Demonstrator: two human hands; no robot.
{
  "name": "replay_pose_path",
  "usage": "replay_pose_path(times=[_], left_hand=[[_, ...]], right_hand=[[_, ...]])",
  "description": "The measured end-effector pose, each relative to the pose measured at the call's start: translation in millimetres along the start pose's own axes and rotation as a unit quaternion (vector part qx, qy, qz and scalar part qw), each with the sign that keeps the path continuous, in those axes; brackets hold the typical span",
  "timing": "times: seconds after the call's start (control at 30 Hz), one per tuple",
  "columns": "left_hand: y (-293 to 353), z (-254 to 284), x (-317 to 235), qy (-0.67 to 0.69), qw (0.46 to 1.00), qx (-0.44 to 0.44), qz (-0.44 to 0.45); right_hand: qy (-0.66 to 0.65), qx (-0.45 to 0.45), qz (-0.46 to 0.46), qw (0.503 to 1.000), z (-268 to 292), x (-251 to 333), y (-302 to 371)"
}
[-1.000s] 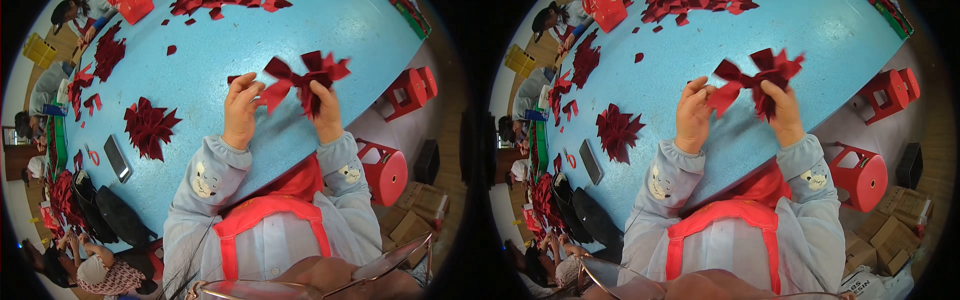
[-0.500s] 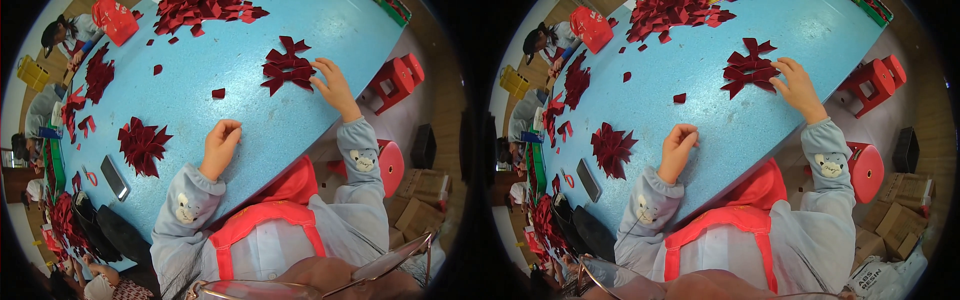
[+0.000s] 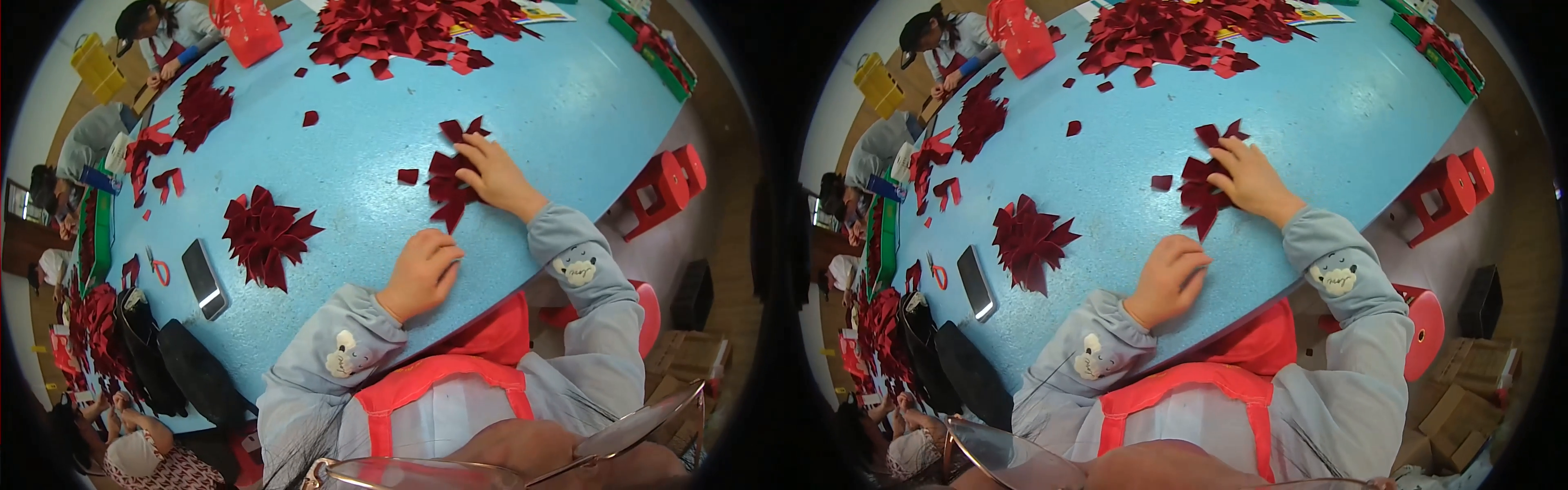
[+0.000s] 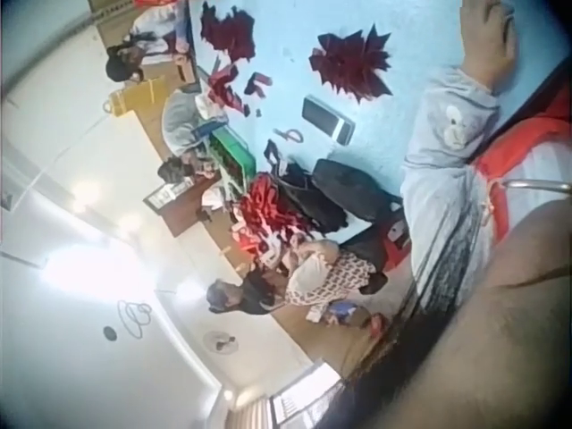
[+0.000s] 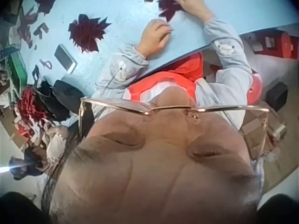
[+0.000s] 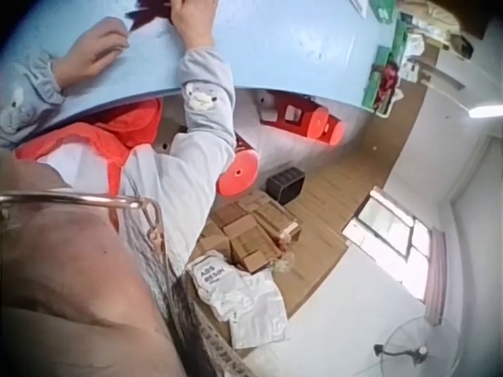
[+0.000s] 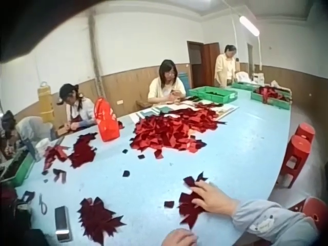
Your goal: Assembling decorative red bows from fabric ribbon strips.
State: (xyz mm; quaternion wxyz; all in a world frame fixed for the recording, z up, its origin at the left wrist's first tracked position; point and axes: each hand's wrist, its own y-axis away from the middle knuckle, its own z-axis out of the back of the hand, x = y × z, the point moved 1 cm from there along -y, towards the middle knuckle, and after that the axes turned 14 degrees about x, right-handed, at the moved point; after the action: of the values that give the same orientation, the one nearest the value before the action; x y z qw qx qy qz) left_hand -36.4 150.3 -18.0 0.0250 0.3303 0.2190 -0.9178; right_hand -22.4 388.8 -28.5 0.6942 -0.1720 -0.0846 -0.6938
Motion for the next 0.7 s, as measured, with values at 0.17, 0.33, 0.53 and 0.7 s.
replay_pose_path(times=[0.17,0.33,0.53,0.7], left_hand=[[-9.4,-16.4,0.4,-0.094,0.993,0.067,-0.002],[-12.1,-23.7,3.3,-0.100,0.990,0.098,0.004],[-10.2,-20.2,7.7,-0.049,0.993,0.104,0.005],[-12.2,-14.4,17.2,0.009,0.995,0.094,-0.009]], right_hand=[[0.180,-0.037,-0.028,0.983,4.9,-0.8,-48.2],[-0.014,0.126,-0.163,0.978,62.8,-43.9,-91.6],[-0.075,-0.097,0.042,0.991,14.3,-54.9,-226.0],[0.152,-0.139,-0.091,0.974,-30.9,-33.5,-291.6]])
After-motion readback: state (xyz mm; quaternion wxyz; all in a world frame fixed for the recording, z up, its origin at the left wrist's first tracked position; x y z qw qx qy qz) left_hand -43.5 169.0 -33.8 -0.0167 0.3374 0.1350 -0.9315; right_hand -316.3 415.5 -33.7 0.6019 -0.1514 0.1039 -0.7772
